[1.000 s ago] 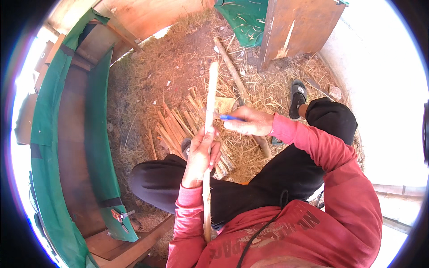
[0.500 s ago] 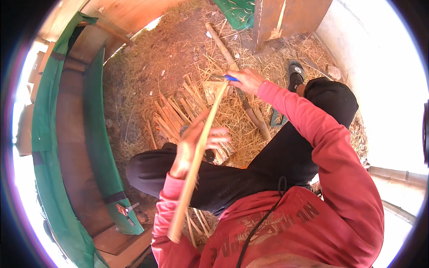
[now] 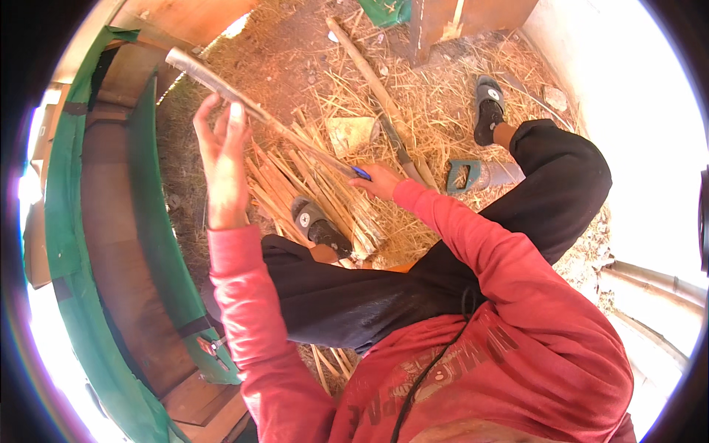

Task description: The person sits on the ground and uses a knife to shave thin strips from a wooden stick. They hold the stick with one hand and scrape the blade along its length to remove the outer layer, creating a pile of wood shavings.

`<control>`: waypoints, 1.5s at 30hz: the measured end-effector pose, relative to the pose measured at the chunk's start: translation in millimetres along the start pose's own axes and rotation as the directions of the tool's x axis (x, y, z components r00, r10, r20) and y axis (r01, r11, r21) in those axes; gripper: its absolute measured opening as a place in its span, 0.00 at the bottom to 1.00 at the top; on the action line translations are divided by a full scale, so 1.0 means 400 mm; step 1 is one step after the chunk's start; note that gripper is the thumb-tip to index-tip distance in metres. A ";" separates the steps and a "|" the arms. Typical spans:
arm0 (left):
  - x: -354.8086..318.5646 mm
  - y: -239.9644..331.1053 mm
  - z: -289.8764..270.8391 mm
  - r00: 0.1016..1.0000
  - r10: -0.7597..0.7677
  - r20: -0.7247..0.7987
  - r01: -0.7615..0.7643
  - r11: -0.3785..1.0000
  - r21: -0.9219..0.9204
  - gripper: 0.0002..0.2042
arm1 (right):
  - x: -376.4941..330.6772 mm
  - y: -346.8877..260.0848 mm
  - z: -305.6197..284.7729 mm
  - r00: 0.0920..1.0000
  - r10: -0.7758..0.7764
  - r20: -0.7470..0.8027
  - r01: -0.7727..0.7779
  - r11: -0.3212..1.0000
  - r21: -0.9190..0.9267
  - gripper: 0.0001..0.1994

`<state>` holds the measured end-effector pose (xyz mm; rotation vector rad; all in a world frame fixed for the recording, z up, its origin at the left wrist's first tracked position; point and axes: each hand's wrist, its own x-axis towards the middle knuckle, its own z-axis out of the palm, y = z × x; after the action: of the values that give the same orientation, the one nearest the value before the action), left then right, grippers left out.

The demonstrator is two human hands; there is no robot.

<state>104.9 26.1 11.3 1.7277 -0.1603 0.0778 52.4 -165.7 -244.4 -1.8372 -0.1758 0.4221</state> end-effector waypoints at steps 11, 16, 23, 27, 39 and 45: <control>0.219 -0.064 -0.103 0.971 -0.107 0.212 0.095 0.993 0.063 0.09 | -0.081 0.304 0.103 0.990 -0.022 -0.138 -0.071 0.768 -0.637 0.22; 0.269 -0.163 -0.090 0.978 0.008 0.208 -0.017 0.999 0.039 0.08 | -0.083 0.399 0.105 0.859 0.109 -0.499 -0.458 0.599 -0.657 0.23; 0.265 -0.339 -0.079 0.968 0.016 0.252 -0.026 0.999 0.038 0.06 | -0.070 0.429 0.030 0.760 0.261 -0.596 -0.629 0.526 -0.572 0.31; 0.286 -0.283 -0.077 0.969 -0.073 0.236 0.031 0.984 0.175 0.05 | -0.023 0.360 -0.057 0.791 0.501 -0.351 -0.612 0.659 -0.438 0.32; 0.256 -0.263 -0.101 0.959 -0.159 0.234 0.091 0.956 0.280 0.07 | -0.082 -0.001 -0.008 0.950 0.303 -0.074 -0.236 0.855 0.462 0.12; 0.233 -0.258 -0.062 0.963 -0.142 0.230 0.039 0.915 0.401 0.07 | -0.089 0.116 0.092 0.803 0.583 -0.122 -0.580 0.812 0.061 0.24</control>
<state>213.7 60.9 -72.0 2.1447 -0.2674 -0.1970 1.4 -158.9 -290.4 -1.8686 0.5076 0.7174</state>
